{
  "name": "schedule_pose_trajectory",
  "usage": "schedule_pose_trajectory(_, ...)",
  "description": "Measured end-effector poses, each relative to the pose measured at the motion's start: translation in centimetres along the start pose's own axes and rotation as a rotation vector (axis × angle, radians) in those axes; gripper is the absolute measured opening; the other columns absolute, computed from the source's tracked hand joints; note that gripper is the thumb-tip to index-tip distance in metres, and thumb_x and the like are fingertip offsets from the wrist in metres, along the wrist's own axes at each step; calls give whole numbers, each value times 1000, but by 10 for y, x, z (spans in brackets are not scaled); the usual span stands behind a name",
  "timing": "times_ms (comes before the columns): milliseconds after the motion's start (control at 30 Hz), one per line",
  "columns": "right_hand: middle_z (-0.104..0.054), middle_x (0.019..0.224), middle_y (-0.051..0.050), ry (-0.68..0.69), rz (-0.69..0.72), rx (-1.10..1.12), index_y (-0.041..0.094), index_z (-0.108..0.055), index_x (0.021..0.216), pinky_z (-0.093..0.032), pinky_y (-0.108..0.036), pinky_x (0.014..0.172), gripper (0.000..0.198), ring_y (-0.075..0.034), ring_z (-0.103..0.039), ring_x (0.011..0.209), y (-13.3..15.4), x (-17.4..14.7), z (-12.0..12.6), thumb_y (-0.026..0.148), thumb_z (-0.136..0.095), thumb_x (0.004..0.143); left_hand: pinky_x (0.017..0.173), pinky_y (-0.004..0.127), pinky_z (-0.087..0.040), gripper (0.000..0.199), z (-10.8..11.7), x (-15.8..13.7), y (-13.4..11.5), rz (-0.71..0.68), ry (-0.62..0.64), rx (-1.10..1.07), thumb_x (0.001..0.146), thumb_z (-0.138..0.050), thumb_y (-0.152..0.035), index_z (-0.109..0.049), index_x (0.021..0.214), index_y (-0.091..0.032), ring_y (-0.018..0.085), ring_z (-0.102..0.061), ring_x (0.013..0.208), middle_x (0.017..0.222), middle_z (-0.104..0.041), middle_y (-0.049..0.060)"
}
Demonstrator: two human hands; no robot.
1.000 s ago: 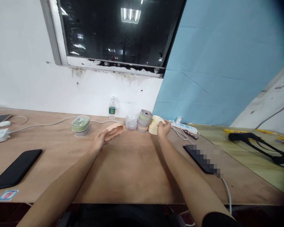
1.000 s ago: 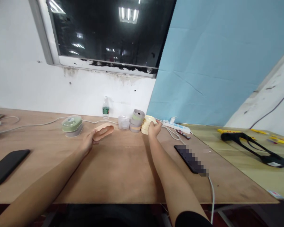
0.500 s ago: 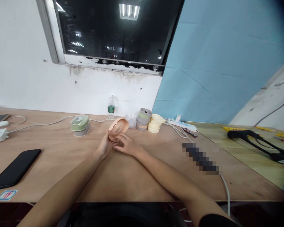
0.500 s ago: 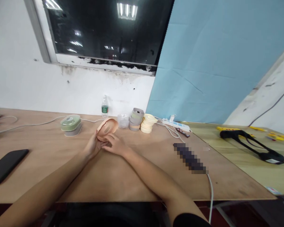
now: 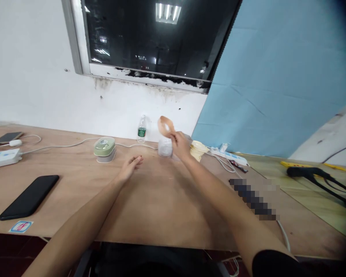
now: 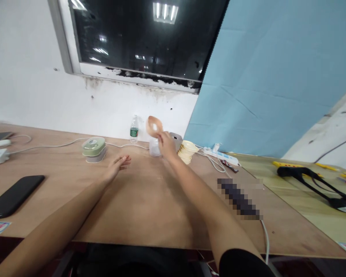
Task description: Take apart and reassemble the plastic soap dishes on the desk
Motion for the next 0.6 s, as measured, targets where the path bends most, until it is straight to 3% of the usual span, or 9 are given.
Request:
schedule_pose_trajectory(133,-61,95,-11,-50,-136,-196,17,-63,96,-45,-36,82,22,-23,-56,91,-65,22,32,27,-46,87,88,40,-48,50,1,-3,-3,-160,-41,290,78,-58,-57,-63,104,-15,26,-62,101,109,-67,12)
schedule_pose_trajectory(300,-63,88,-12,92,-273,-333,16,-63,89,-42,-36,79,22,-25,-55,88,-126,14,51,27,-46,85,91,40,-47,36,0,-12,-10,-537,-40,752,86,-53,-48,-63,104,-18,24,-61,100,106,-67,8)
schedule_pose_trajectory(400,-65,89,-12,170,-266,-329,15,-64,89,-41,-36,78,22,-25,-56,86,-138,5,48,26,-45,84,89,38,-48,33,0,-14,-11,-620,-16,856,89,-51,-45,-63,104,-18,23,-62,99,103,-67,8)
schedule_pose_trajectory(600,-67,91,-11,184,-226,-256,16,-66,89,-42,-34,79,26,-23,-57,89,-134,3,37,27,-42,85,87,37,-49,28,4,-13,-15,-655,-47,912,90,-51,-41,-62,102,-18,22,-61,98,100,-67,8)
Point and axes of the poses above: each hand's wrist, its own x-axis towards the middle knuckle, its own z-axis out of the back of the hand, y = z × x, the point moved 3 cm from there along x, towards the middle knuckle
